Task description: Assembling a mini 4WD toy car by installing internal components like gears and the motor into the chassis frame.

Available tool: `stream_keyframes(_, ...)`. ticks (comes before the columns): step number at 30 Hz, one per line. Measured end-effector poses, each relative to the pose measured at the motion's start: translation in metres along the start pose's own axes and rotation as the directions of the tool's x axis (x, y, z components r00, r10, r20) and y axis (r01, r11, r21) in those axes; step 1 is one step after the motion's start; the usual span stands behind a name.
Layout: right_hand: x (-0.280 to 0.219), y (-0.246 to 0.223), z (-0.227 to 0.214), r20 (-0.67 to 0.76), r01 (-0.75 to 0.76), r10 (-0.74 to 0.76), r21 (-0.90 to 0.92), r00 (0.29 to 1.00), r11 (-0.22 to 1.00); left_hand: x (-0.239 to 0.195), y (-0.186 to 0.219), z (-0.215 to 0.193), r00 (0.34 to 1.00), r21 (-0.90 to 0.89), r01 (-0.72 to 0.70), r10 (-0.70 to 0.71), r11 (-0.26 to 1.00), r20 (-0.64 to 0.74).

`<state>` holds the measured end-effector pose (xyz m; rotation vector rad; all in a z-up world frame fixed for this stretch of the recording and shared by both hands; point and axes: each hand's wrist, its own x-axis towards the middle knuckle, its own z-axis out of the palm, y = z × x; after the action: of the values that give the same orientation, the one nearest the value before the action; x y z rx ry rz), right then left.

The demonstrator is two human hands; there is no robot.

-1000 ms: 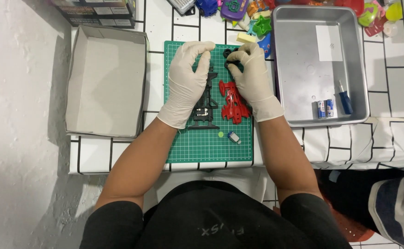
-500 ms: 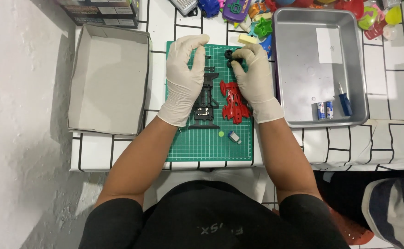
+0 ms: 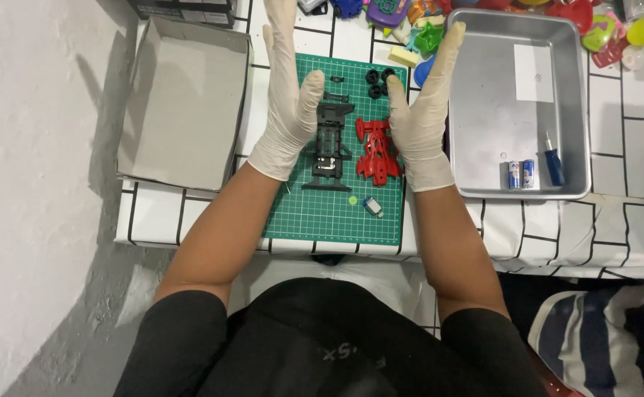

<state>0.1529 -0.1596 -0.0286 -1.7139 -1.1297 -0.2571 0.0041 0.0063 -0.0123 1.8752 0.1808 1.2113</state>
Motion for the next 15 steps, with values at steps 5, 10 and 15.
stream_keyframes(5,0.002,-0.008,-0.004,-0.028,-0.032,0.034,0.062,0.999,0.998,0.005,0.008,-0.005,0.999,-0.205,-0.034,0.032,0.978,-0.014)
stream_keyframes(10,0.0,0.021,0.003,-0.079,0.026,-0.033,-0.091,0.996,0.996,0.009,-0.016,-0.002,1.0,0.032,0.031,-0.031,0.999,0.001)
stream_keyframes(15,0.0,0.042,0.007,-0.147,0.107,-0.151,-0.268,0.978,0.958,0.023,0.05,-0.024,0.994,-0.052,-0.087,0.083,0.995,-0.077)
